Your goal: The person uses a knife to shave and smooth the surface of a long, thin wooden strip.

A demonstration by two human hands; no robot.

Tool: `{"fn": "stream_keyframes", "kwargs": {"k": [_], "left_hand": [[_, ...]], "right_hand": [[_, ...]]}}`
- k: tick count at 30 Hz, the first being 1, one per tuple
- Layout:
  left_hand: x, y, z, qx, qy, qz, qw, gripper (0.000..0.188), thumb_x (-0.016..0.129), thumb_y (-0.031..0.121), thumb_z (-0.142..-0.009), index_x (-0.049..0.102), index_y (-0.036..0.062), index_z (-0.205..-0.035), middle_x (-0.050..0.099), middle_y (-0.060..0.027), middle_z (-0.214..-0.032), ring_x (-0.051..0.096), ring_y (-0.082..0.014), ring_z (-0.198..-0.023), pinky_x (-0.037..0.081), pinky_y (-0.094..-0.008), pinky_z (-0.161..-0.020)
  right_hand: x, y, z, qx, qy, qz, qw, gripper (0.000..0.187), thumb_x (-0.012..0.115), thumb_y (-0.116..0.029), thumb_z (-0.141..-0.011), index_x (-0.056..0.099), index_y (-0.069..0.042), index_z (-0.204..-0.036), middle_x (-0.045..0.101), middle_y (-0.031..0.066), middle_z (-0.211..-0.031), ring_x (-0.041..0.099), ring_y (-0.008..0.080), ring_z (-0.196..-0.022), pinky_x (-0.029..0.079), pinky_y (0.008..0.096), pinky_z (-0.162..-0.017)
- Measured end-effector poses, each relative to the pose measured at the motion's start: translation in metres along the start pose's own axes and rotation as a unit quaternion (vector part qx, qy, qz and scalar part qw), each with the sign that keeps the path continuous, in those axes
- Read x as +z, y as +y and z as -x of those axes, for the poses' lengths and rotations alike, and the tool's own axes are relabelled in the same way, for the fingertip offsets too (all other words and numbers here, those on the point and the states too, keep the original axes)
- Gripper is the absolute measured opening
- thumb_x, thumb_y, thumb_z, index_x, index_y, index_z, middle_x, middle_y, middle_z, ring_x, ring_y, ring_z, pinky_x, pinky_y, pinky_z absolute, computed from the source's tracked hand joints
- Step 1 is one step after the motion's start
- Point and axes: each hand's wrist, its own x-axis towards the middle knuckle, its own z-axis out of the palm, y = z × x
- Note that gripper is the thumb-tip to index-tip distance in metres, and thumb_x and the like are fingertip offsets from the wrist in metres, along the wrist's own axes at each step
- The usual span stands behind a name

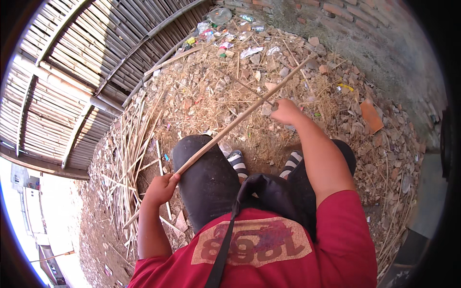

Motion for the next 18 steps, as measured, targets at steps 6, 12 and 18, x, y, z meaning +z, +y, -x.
{"fn": "stream_keyframes", "kwargs": {"k": [6,12,18], "left_hand": [[-0.005,0.005,0.001,-0.019,-0.022,0.004,1.0,0.061,0.051,0.054,-0.102,0.07,-0.0042,-0.101,0.069,-0.026,-0.082,0.069,-0.0415,-0.084,0.052,-0.0482,-0.078],[0.005,-0.01,-0.006,-0.001,-0.03,0.031,0.999,0.061,0.048,0.053,-0.104,0.068,-0.0047,-0.1,0.068,-0.0266,-0.081,0.068,-0.0415,-0.083,0.051,-0.0486,-0.079],[-0.003,0.007,0.005,-0.038,-0.022,0.013,0.999,0.06,0.047,0.052,-0.104,0.065,-0.0042,-0.094,0.066,-0.0273,-0.082,0.066,-0.0447,-0.083,0.049,-0.0502,-0.078]], "right_hand": [[0.014,-0.017,0.006,-0.05,0.023,0.082,0.995,0.032,0.069,-0.025,-0.076,0.073,-0.005,-0.1,0.073,0.0177,-0.101,0.07,0.0375,-0.095,0.056,0.0454,-0.084],[0.012,-0.007,-0.002,-0.047,-0.074,0.09,0.992,0.038,0.07,-0.024,-0.074,0.074,-0.01,-0.108,0.072,0.0198,-0.105,0.069,0.0396,-0.1,0.055,0.0447,-0.09],[0.011,-0.036,0.011,-0.059,-0.082,0.132,0.986,0.036,0.066,-0.022,-0.074,0.075,-0.01,-0.107,0.072,0.0192,-0.108,0.068,0.0393,-0.102,0.055,0.0454,-0.09]]}}
